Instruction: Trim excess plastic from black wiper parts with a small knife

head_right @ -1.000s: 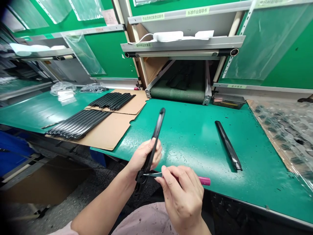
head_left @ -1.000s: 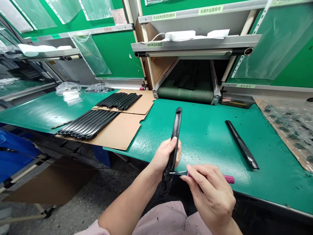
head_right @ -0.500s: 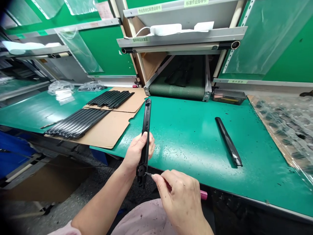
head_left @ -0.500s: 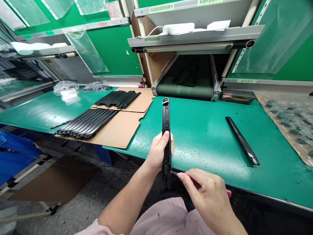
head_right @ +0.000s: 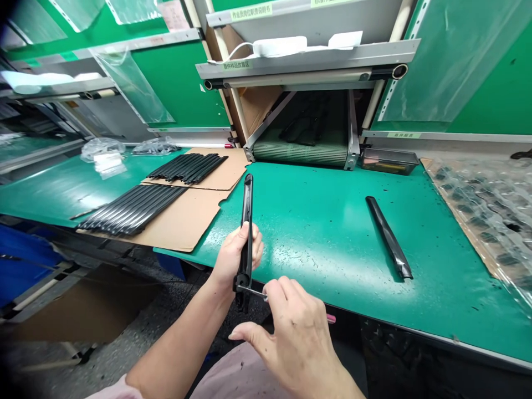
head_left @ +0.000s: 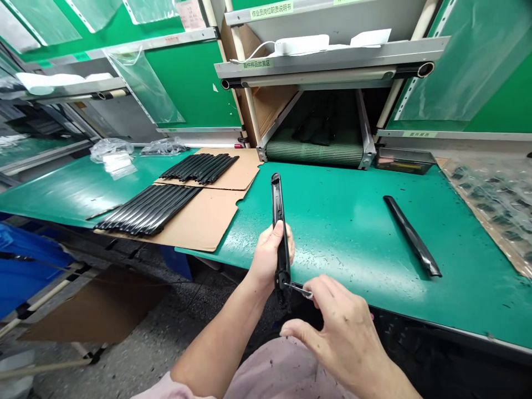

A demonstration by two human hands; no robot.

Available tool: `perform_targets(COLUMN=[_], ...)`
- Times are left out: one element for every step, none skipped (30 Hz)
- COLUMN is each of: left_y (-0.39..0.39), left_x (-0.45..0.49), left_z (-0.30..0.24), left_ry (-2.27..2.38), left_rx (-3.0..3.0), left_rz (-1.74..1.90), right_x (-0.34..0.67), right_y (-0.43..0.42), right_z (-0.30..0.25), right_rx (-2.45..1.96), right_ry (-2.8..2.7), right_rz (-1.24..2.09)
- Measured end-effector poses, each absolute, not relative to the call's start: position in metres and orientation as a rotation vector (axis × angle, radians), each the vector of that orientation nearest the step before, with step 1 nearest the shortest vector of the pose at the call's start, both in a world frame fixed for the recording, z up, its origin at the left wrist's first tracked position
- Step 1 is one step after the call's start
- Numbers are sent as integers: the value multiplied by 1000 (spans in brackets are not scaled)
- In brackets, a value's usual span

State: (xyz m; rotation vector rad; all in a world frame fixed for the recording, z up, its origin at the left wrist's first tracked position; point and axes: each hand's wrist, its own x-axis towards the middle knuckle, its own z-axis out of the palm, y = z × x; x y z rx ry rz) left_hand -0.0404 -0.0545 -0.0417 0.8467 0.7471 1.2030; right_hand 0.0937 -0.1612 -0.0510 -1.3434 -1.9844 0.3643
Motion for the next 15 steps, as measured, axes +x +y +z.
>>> perform_targets(left_y=[-55, -55, -56, -56, -56, -56, -56, -56, -56, -56, -55, -55, -55, -54, -54], left_x=[-39, -38, -37, -36, -35, -34, -34, -33, -33, -33, -33, -33, -33, -33, -33], left_z=[-43, -44, -45, -46, -47, -47, -48, -48, -48, -48, -48, -48, -48, -48, -49], left_ry=[748, 752, 758, 762, 765, 764, 762, 759, 755, 751, 749, 746, 743, 739, 734], left_rx=[835, 828, 826, 825, 825, 823, 820, 814, 808, 802, 796, 792, 789, 786, 784], left_rz=[1194, 1186, 1178, 1170, 1164, 1160, 1158, 1155, 1151, 1145, 1139, 1135, 1132, 1130, 1128], right_x=[94, 95, 95, 95, 95, 95, 95, 95, 95, 95, 95, 95, 94, 94, 93], right_y=[-158, -155, -153, -151, -149, -148, -147, -146, -145, -145, -145, -145, -145, -146, -146], right_z=[-51, -50, -49, -47, -45, -44, -43, -42, -42, -42, -42, -43, -44, -45, -46], right_rx=[-1332, -1319, -1308, -1300, -1295, -1292, -1291, -1288, -1286, -1283, -1280, -1281, -1283, -1284, -1284], right_ry=[-2028, -2067, -2098, -2121, -2139, -2153, -2165, -2174, -2176, -2173, -2164, -2152, -2138, -2127, -2118], right_rz=[265, 185, 124, 76, 42, 22, 9, 1, -6, -9, -12, -16, -22, -28, -38])
